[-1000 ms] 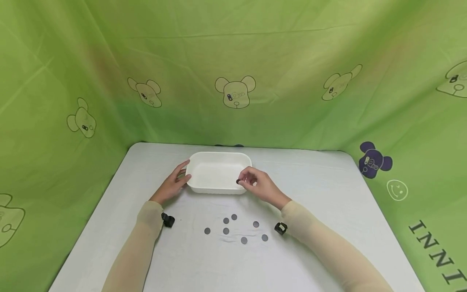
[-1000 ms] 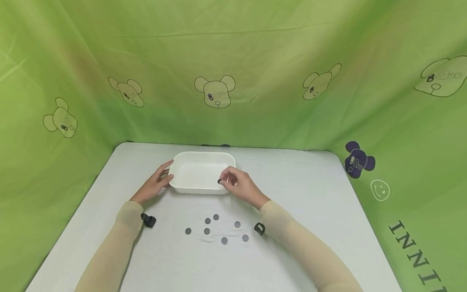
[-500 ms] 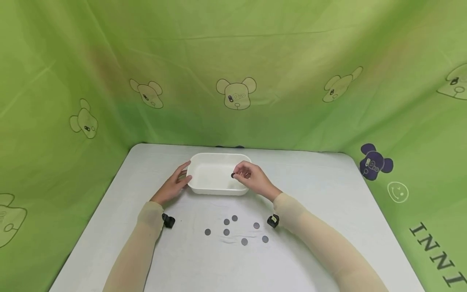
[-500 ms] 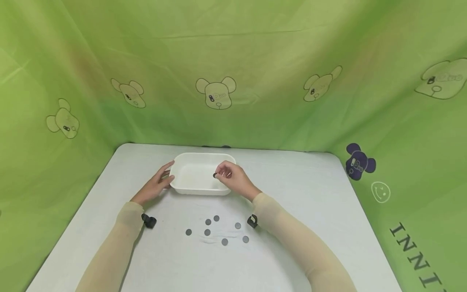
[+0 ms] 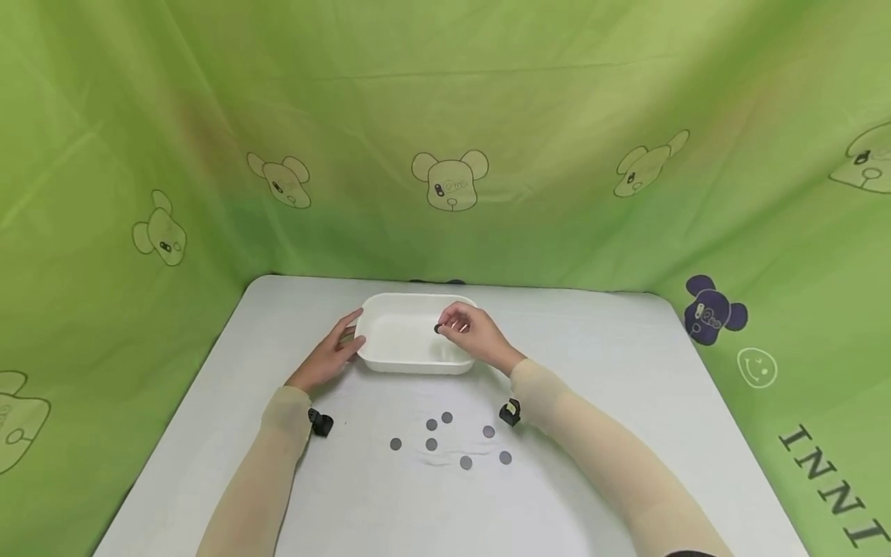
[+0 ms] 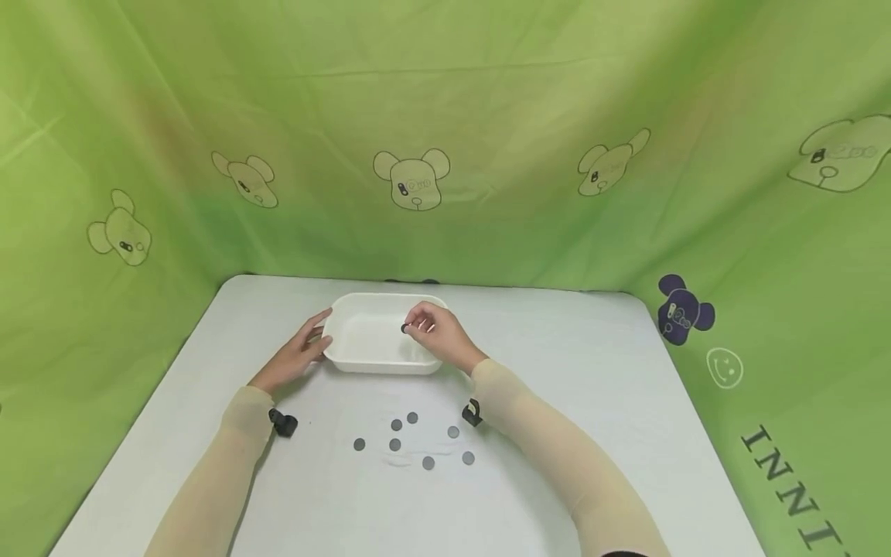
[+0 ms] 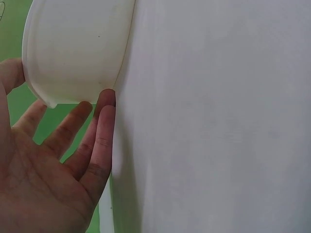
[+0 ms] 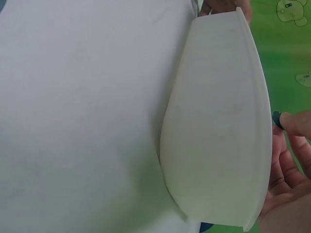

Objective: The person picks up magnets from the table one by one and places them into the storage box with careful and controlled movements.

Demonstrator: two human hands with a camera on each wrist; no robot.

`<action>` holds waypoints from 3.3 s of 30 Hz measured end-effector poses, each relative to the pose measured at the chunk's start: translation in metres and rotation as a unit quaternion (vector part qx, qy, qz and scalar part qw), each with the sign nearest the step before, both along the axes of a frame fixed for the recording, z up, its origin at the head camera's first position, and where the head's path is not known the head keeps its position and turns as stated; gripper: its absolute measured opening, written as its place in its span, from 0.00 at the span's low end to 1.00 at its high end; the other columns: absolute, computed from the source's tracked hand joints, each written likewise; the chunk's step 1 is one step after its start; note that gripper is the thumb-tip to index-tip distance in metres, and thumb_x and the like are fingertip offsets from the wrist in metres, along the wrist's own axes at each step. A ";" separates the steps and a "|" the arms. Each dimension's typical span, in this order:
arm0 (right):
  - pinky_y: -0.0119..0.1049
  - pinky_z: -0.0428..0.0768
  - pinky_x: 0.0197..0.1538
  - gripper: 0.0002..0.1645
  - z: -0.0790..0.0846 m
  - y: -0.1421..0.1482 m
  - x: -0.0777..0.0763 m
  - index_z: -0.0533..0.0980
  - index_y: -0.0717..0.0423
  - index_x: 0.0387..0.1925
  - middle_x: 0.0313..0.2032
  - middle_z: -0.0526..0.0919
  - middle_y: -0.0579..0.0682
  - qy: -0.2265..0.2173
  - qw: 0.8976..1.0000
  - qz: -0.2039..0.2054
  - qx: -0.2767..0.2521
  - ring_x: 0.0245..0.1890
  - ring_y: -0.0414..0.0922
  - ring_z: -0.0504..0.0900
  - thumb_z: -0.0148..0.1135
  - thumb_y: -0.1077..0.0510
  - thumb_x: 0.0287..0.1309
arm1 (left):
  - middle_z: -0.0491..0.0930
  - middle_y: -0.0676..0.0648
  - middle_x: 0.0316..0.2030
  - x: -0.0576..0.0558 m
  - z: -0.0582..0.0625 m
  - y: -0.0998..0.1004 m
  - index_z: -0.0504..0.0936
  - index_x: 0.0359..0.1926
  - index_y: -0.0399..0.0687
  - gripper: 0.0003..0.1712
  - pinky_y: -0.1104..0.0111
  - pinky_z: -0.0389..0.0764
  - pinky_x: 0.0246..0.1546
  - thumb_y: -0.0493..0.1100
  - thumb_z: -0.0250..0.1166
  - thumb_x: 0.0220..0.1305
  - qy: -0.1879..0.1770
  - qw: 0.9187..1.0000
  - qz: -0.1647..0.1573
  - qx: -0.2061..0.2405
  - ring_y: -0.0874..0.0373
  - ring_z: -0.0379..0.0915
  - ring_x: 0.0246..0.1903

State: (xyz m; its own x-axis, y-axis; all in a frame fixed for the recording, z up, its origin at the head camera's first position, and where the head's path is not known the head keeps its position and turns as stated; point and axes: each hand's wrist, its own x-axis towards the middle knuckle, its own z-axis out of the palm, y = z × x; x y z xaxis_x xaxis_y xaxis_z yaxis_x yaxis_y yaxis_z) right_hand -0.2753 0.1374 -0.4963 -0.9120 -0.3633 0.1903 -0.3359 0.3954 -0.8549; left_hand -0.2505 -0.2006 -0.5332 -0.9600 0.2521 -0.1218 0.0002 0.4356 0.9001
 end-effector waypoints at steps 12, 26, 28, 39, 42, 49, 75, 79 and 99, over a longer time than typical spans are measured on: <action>0.32 0.80 0.42 0.05 -0.001 -0.013 -0.011 0.82 0.58 0.43 0.39 0.86 0.51 -0.007 1.000 0.000 0.026 0.36 0.42 0.81 0.72 0.64 0.69 | 0.61 0.34 0.80 0.003 0.000 -0.003 0.49 0.88 0.68 0.41 0.45 0.75 0.71 0.59 0.57 0.84 -0.003 1.000 -0.005 0.011 0.34 0.68 0.74; 0.32 0.79 0.42 0.05 -0.002 -0.025 -0.021 0.82 0.59 0.42 0.37 0.86 0.52 0.001 0.999 -0.002 0.048 0.35 0.42 0.80 0.71 0.64 0.69 | 0.59 0.31 0.80 0.001 0.002 0.000 0.48 0.88 0.59 0.40 0.42 0.74 0.71 0.51 0.55 0.86 -0.011 1.000 -0.003 0.009 0.32 0.67 0.73; 0.32 0.78 0.41 0.05 -0.002 -0.026 -0.022 0.82 0.60 0.43 0.37 0.86 0.52 -0.006 0.999 -0.003 0.048 0.35 0.42 0.79 0.71 0.64 0.68 | 0.60 0.32 0.81 0.003 0.003 0.000 0.48 0.88 0.63 0.41 0.43 0.74 0.71 0.54 0.56 0.85 -0.009 1.000 -0.003 0.008 0.33 0.68 0.73; 0.35 0.79 0.45 0.05 -0.004 -0.031 -0.029 0.82 0.61 0.42 0.38 0.86 0.54 -0.024 0.996 -0.012 0.090 0.39 0.46 0.82 0.71 0.66 0.67 | 0.62 0.35 0.80 0.001 0.000 -0.001 0.50 0.87 0.70 0.41 0.47 0.77 0.70 0.57 0.58 0.84 -0.003 1.000 -0.009 0.009 0.36 0.71 0.72; 0.34 0.78 0.44 0.04 -0.007 -0.032 -0.029 0.82 0.60 0.41 0.37 0.86 0.52 -0.031 0.994 -0.017 0.107 0.39 0.45 0.81 0.70 0.67 0.67 | 0.62 0.35 0.80 0.001 -0.001 0.000 0.49 0.87 0.70 0.40 0.48 0.77 0.70 0.56 0.57 0.85 -0.002 1.000 -0.010 0.007 0.37 0.71 0.72; 0.36 0.77 0.45 0.03 -0.009 -0.035 -0.026 0.80 0.57 0.40 0.35 0.84 0.51 -0.035 0.992 -0.022 0.118 0.38 0.45 0.79 0.68 0.65 0.68 | 0.62 0.35 0.80 0.003 0.002 0.000 0.49 0.87 0.70 0.40 0.47 0.76 0.70 0.56 0.58 0.84 0.000 1.000 -0.006 0.009 0.37 0.70 0.72; 0.34 0.78 0.42 0.03 -0.010 -0.036 -0.030 0.82 0.56 0.40 0.35 0.83 0.49 -0.099 0.979 0.002 0.176 0.35 0.44 0.79 0.71 0.64 0.67 | 0.61 0.33 0.80 0.004 0.002 0.003 0.48 0.88 0.65 0.40 0.43 0.75 0.70 0.52 0.56 0.86 0.000 1.000 -0.001 0.014 0.33 0.68 0.73; 0.34 0.78 0.43 0.03 -0.010 -0.036 -0.030 0.82 0.57 0.40 0.35 0.82 0.49 -0.097 0.978 0.003 0.184 0.35 0.44 0.78 0.70 0.64 0.67 | 0.60 0.31 0.80 0.007 0.009 0.005 0.48 0.88 0.62 0.39 0.42 0.73 0.71 0.49 0.55 0.86 -0.008 1.000 0.000 0.014 0.32 0.67 0.74; 0.39 0.81 0.47 0.03 -0.011 -0.037 -0.030 0.82 0.57 0.41 0.37 0.84 0.51 -0.077 0.978 -0.001 0.194 0.37 0.45 0.80 0.70 0.64 0.68 | 0.60 0.32 0.81 0.003 0.001 0.000 0.48 0.88 0.65 0.41 0.44 0.75 0.70 0.54 0.57 0.85 0.001 1.000 -0.010 0.013 0.34 0.68 0.73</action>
State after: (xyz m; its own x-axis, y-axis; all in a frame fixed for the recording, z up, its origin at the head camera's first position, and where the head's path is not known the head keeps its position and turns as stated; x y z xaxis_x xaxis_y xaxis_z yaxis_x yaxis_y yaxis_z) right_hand -0.3051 0.1002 -0.5077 -0.9197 -0.3794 -0.1011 -0.2143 0.7008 -0.6805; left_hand -0.2477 -0.2003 -0.5324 -0.9547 0.2750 -0.1134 0.0106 0.4126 0.9109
